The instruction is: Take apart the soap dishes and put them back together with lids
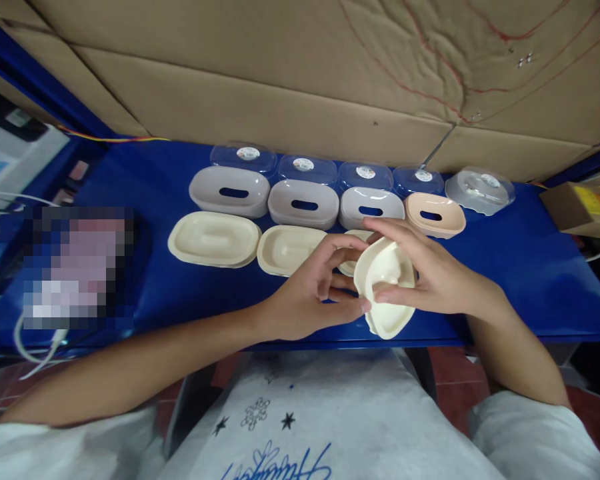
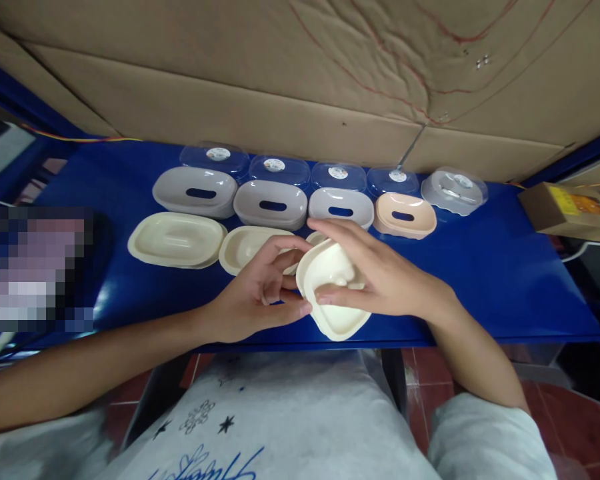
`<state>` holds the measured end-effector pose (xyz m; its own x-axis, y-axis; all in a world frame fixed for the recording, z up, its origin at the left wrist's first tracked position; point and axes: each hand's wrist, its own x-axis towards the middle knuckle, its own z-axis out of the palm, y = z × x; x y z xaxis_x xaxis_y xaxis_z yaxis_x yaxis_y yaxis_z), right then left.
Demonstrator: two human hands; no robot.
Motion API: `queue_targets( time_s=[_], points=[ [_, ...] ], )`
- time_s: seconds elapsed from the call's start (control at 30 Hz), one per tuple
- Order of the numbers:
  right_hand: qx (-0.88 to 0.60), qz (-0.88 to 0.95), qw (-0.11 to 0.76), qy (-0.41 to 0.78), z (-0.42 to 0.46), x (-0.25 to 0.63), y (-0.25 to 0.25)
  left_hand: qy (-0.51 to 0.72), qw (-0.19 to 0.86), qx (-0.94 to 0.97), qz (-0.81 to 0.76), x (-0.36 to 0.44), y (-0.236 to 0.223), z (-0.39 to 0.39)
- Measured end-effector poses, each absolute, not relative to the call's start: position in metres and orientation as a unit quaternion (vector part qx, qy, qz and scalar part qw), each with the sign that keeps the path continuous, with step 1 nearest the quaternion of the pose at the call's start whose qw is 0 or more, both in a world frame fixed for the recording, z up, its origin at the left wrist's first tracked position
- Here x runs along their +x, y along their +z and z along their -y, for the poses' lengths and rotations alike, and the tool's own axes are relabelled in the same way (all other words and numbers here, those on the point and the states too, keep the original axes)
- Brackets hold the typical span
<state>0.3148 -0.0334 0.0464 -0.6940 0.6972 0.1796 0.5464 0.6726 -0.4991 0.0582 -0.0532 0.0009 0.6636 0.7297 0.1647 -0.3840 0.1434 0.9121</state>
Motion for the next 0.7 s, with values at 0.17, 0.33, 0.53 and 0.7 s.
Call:
queue_targets(
  time_s=[0.17, 0.33, 0.53, 0.7],
  points=[
    [-0.352, 0.899, 0.181, 0.188, 0.035, 0.312, 0.042, 0.386, 0.735, 0.524, -0.189, 0.058, 0.000, 0.051],
    [-0.346, 0.903, 0.191, 0.169, 0.039, 0.309, 0.044, 0.373, 0.722, 0.547, -0.202, 0.055, 0.001, 0.049],
    [-0.343, 0.904, 0.202, 0.154, 0.035, 0.306, 0.039, 0.394, 0.706, 0.555, -0.194, 0.056, -0.002, 0.046],
    [-0.357, 0.900, 0.209, 0.139, 0.036, 0.302, 0.038, 0.400, 0.696, 0.559, -0.207, 0.056, -0.002, 0.045]
  ],
)
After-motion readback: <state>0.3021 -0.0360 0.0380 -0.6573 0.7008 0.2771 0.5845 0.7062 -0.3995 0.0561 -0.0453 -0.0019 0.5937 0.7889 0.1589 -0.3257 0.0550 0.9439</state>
